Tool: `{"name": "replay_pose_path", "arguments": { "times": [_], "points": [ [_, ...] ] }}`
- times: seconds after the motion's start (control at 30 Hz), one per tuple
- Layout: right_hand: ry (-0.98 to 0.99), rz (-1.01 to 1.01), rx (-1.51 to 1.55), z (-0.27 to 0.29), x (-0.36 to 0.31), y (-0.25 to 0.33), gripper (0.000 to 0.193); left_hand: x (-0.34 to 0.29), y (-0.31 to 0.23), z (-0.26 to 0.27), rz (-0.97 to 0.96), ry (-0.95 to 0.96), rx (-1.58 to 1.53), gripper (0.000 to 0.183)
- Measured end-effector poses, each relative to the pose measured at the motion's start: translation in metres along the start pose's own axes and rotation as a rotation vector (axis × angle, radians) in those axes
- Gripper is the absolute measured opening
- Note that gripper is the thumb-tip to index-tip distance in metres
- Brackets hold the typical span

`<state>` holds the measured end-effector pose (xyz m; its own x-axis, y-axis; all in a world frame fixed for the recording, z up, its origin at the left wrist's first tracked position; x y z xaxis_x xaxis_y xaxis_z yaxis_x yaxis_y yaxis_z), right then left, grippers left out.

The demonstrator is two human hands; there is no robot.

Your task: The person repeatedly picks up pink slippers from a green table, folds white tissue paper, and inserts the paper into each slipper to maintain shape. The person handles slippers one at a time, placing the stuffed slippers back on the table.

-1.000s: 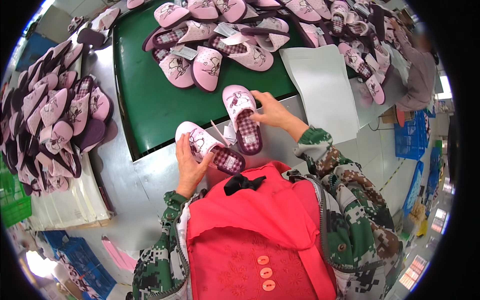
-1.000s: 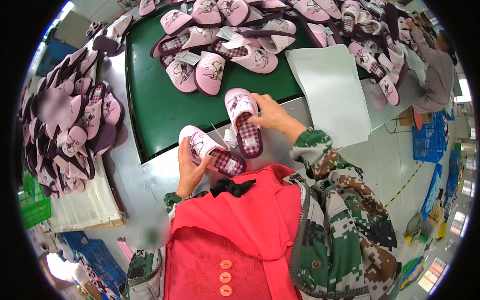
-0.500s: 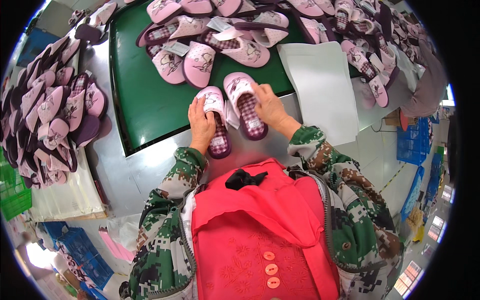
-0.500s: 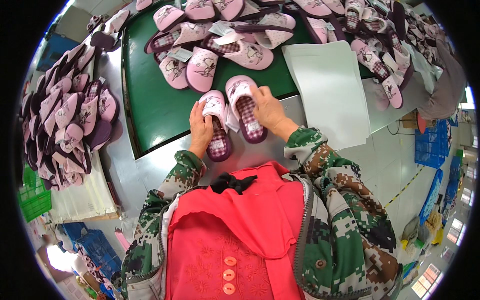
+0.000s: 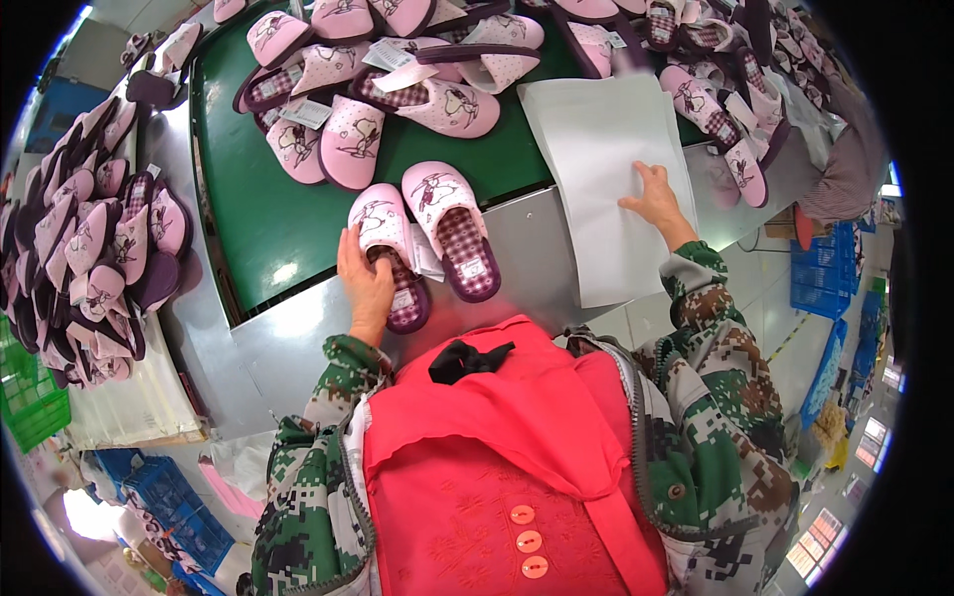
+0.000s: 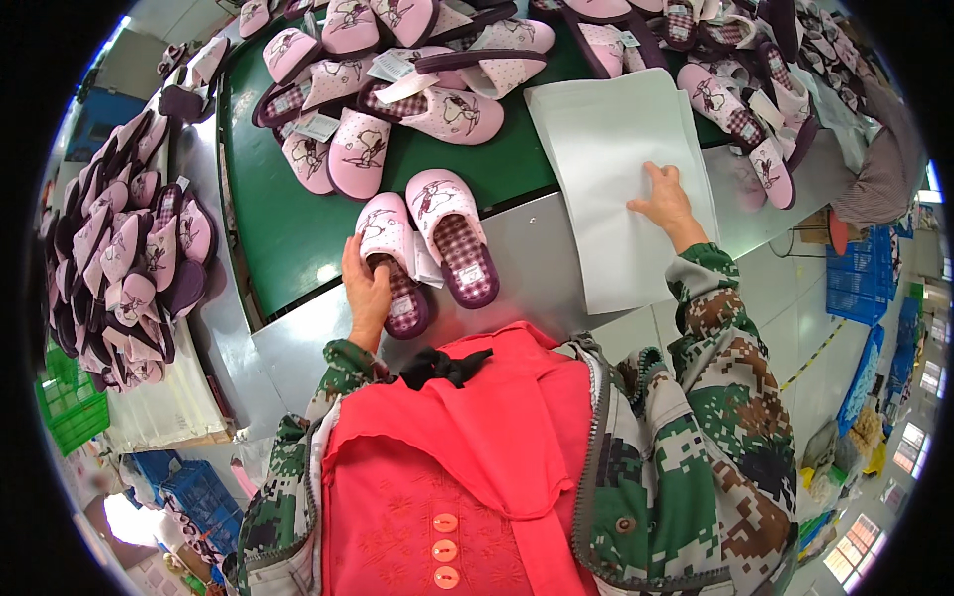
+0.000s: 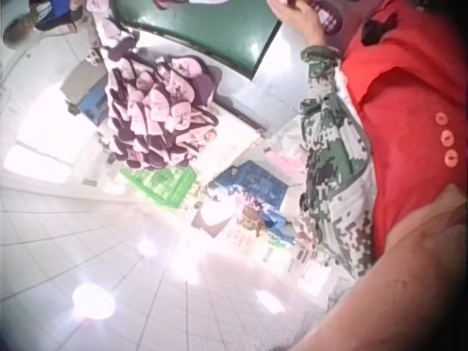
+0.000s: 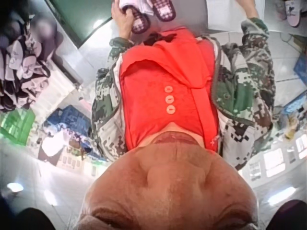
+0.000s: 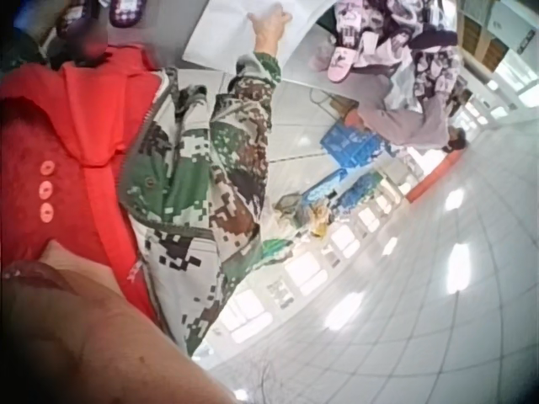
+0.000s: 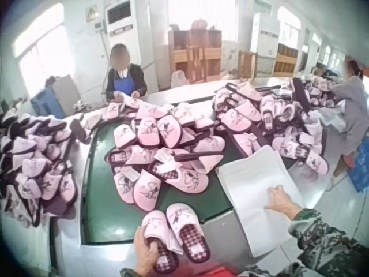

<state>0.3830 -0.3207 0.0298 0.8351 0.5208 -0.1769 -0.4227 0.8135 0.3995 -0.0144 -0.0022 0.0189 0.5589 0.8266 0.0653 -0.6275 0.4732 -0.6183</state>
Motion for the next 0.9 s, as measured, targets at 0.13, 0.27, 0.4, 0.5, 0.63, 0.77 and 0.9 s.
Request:
{"name": "replay_pose_path", "arguments": {
  "times": [0.13,0.27,0.4,0.5,0.63,0.77,0.9],
  "points": [
    [0.145,0.081,0.027,-0.013,0.007,0.000,0.026,-0.007,0.002,0.014,0.012,-0.032,-0.035,0.057],
    [0.167,0.146,0.101,-0.016,0.006,-0.001,0.006,-0.005,0.005,0.031,0.097,-0.073,-0.062,0.052],
    [0.051,0.158,0.034,0.011,-0.001,0.012,0.009,0.001,-0.025,0.054,0.086,-0.067,-0.206,0.044],
    [0.010,0.270,0.109,0.040,-0.016,0.044,0.010,0.006,-0.044,0.038,0.010,0.079,-0.500,0.037],
    [0.502,0.273,0.660,0.015,-0.071,0.122,0.021,-0.006,-0.167,0.023,-0.525,0.345,-0.173,0.066],
    [0.727,0.561,0.964,0.026,-0.124,0.261,0.011,-0.034,-0.222,0.004,-0.807,0.522,-0.209,0.078],
    [0.429,0.604,1.013,0.038,-0.116,0.274,0.034,-0.032,-0.159,-0.061,-0.255,0.768,-0.530,0.027]
  ]
}}
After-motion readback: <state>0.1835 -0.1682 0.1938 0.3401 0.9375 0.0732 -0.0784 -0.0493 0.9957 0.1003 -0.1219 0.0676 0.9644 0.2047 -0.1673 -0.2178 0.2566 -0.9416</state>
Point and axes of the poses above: each hand's wrist, its own x-axis towards the middle knuckle, its own z-axis out of the back of the hand, y = z × x, the point moved 10 cm from there along x, towards the middle knuckle, and after that the axes turned 15 degrees about x, right-handed, at the moved point
